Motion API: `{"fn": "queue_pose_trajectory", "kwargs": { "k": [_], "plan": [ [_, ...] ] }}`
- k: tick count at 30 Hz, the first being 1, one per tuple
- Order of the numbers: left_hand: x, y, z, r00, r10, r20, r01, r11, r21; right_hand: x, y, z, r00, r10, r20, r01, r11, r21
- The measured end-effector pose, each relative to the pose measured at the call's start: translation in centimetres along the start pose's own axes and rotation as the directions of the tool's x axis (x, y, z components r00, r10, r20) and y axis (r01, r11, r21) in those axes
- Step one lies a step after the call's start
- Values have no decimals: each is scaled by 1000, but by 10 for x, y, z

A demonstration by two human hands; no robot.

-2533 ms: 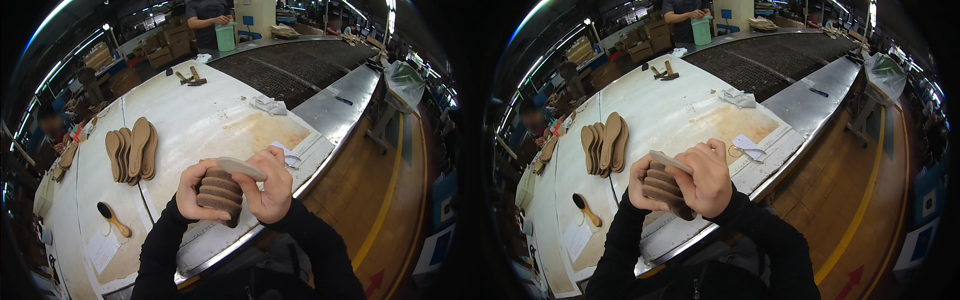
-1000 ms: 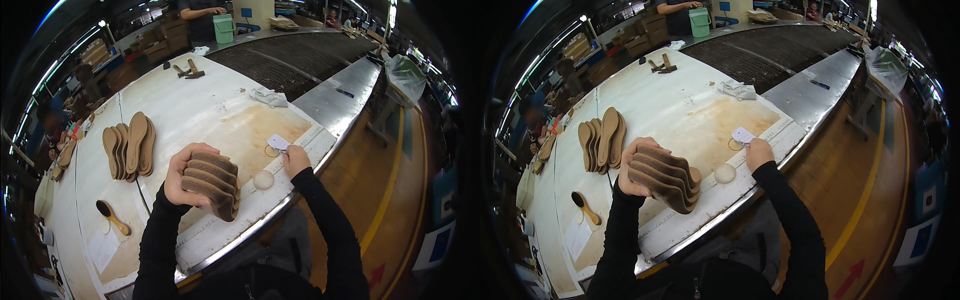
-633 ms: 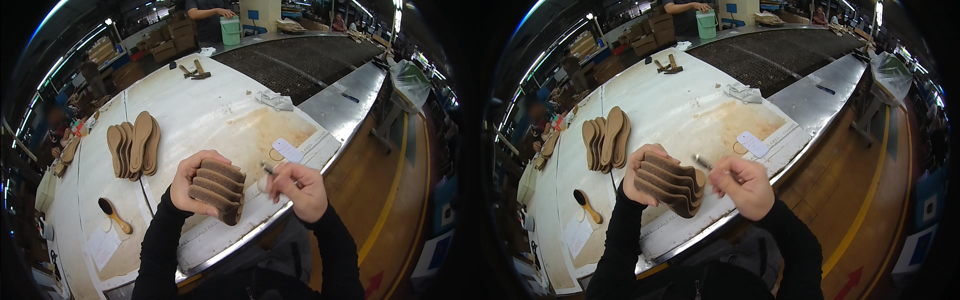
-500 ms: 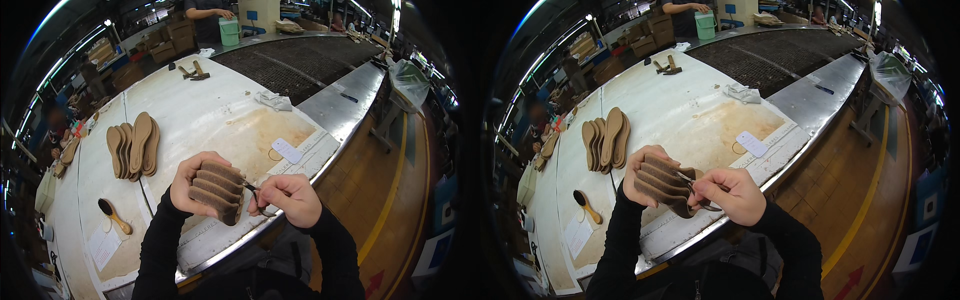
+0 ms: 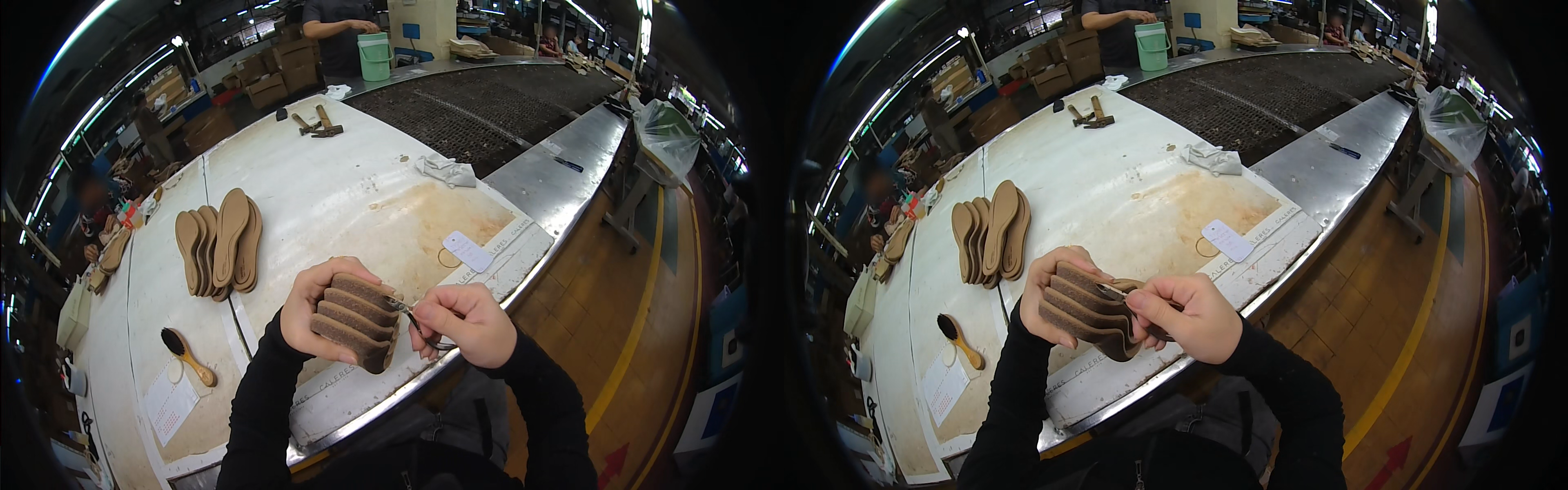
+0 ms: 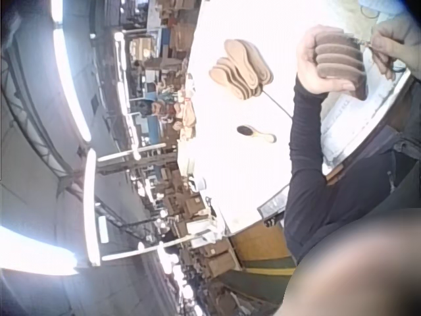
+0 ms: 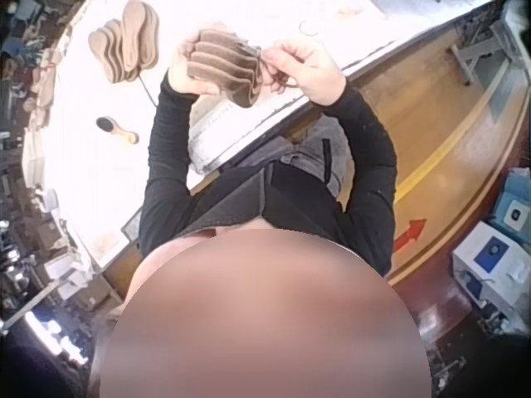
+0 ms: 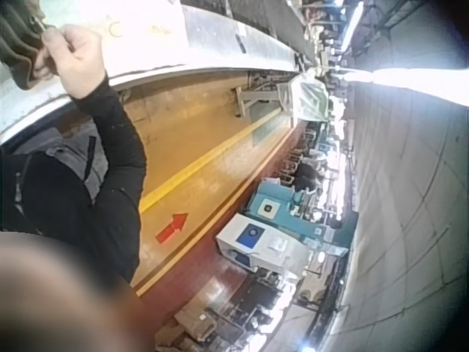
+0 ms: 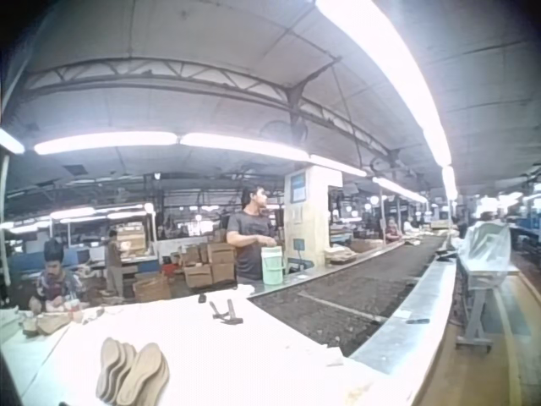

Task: The person smooths the edges of stacked shoe insoles using a small white tool. They repeatedly rub the edges, flip the stack, and continue smoothing. Finally, they carry the stack to another workstation and place it on a table.

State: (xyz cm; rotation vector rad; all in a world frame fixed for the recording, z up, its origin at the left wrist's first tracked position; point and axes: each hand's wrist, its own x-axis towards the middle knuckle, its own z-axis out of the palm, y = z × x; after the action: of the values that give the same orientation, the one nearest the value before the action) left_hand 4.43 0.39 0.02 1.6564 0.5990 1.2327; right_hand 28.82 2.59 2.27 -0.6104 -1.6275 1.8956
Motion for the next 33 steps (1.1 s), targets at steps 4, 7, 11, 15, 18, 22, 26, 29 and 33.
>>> {"fn": "queue_pose_trajectory", "kwargs": {
  "k": [4, 7, 11, 15, 18, 22, 26, 29, 33],
  "plan": [
    [1, -4, -3, 1000, -4, -2, 4, 999, -35, 1, 21, 3, 775, -619, -127, 482, 709, -514],
    [-3, -9, -8, 1000, 14, -10, -15, 998, -66, 2, 22, -6, 783, -557, -276, 499, 828, -256],
    [-2, -12, -13, 999, 47, -2, -47, 995, -84, 6, 30, -8, 871, -422, -252, 336, 885, -322],
    [-5, -12, -17, 998, -6, -61, -3, 990, -141, 44, 56, -58, 723, -600, -344, 122, 600, -791],
    [2, -16, -21, 998, -16, -58, 4, 978, -210, 64, 101, -124, 703, -581, -411, -132, 461, -878],
    [2, -21, -36, 989, -41, -143, 9, 975, -220, 73, 139, -153, 726, -533, -435, -310, 310, -899],
    [0, -25, -49, 970, -43, -238, -26, 961, -276, 69, 147, -140, 732, -544, -410, -337, 234, -912],
    [2, -24, -50, 951, -55, -306, -49, 945, -323, 60, 151, -127, 666, -648, -369, -284, 236, -929],
    [-1, -29, -60, 929, -27, -368, -90, 951, -297, 49, 150, -101, 653, -689, -315, -84, 348, -934]
  ]
}}
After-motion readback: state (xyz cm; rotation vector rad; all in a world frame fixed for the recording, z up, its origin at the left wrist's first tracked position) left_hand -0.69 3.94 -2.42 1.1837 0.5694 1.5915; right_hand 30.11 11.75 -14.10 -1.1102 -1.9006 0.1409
